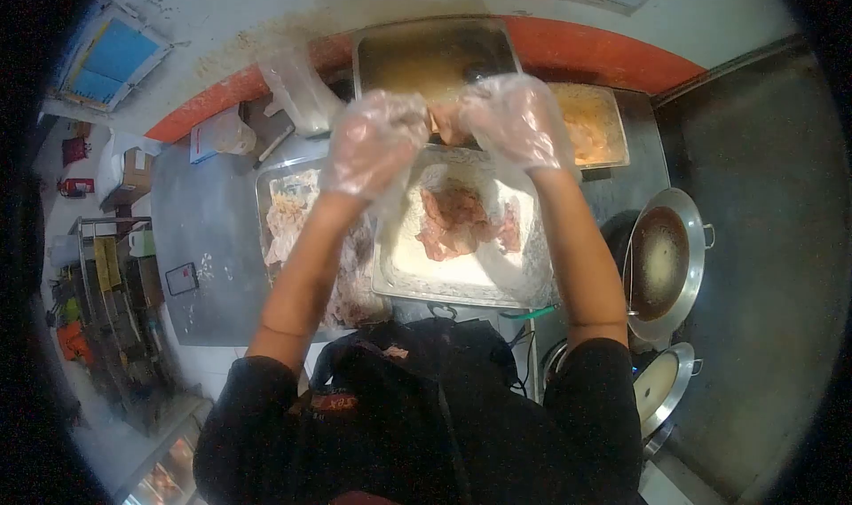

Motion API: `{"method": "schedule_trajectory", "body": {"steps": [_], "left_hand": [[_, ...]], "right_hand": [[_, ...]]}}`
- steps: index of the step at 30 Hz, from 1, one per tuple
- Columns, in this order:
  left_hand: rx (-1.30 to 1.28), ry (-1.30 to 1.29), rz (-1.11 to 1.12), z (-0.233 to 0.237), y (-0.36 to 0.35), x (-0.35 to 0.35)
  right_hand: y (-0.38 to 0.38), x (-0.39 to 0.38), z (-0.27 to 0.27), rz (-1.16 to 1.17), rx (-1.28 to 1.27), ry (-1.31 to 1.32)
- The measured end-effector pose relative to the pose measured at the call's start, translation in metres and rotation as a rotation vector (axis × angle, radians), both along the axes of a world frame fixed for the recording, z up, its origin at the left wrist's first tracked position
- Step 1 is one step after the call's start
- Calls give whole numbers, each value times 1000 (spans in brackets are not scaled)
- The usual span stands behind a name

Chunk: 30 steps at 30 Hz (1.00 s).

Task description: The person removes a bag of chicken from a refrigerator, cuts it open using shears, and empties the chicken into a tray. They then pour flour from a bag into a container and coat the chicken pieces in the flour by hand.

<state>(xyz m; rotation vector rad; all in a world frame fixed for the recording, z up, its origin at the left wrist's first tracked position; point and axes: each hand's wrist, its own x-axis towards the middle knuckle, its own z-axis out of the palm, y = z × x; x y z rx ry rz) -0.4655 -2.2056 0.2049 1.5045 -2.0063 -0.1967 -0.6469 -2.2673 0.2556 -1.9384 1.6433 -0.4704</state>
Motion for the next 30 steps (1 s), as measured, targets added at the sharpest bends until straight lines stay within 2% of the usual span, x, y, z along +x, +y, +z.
{"method": "schedule_trajectory", "body": {"steps": [2, 3, 4, 5, 6, 7, 8, 9, 10, 11, 12, 13, 14, 15, 17, 18, 19, 20, 21, 22, 23, 24, 25, 26, 28, 30], "left_hand": [[423, 284, 7, 8, 25, -11], [423, 286, 13, 2, 33, -10], [347, 204, -87, -11, 42, -9], [270, 122, -185, -26, 51, -9], [272, 123, -177, -47, 62, -9], [248, 290, -79, -72, 72, -9], [218, 450, 33, -98, 82, -4], [267, 761, 69, -120, 93, 4], [262, 746, 107, -109, 103, 18], [119, 583, 127, -90, 113, 31], [-20, 418, 138, -79, 122, 43], [42, 438, 145, -98, 130, 65], [119, 225, 281, -112, 149, 90], [194, 11, 424, -125, 174, 119], [251, 93, 660, -166, 201, 160], [248, 94, 667, -165, 205, 166], [439, -125, 712, -164, 208, 171], [630, -347, 746, -163, 211, 178], [627, -344, 753, -170, 214, 185], [578, -433, 627, -185, 217, 194], [529, -520, 501, -194, 219, 202], [531, -516, 507, -191, 214, 206], [614, -464, 532, -186, 205, 207], [696, -406, 558, -181, 199, 207], [646, -381, 509, -169, 200, 208], [585, -371, 447, -153, 197, 212]], "right_hand": [[20, -9, 5, 100, 235, 2], [28, -15, -10, 148, 192, 5], [30, -21, -34, 153, 196, 5], [31, -28, -59, 202, 64, -44], [32, -32, -73, 250, -70, -95], [36, -32, -76, 316, -187, -105], [43, -26, -71, 340, -185, -117], [52, -14, -62, 256, -74, -123], [61, -3, -59, 174, 42, -127], [67, 5, -70, 191, 165, -300], [71, 19, -79, 216, 175, -311], [78, 38, -83, 363, 80, -240], [86, 57, -88, 503, -21, -166], [99, 93, -103, 567, 12, -159], [103, 148, -157, 673, 23, -87], [95, 171, -185, 731, 3, -25], [89, 188, -198, 738, 1, -24], [83, 204, -208, 797, 53, 234], [77, 218, -220, 848, 102, 496], [69, 226, -257, 853, 95, 498], [62, 230, -307, 855, -110, 666], [61, 231, -333, 849, -317, 831], [72, 221, -240, 934, -130, 589], [73, 222, -213, 945, -134, 596], [73, 223, -190, 852, 129, 652], [71, 221, -179, 871, 32, 684]]}}
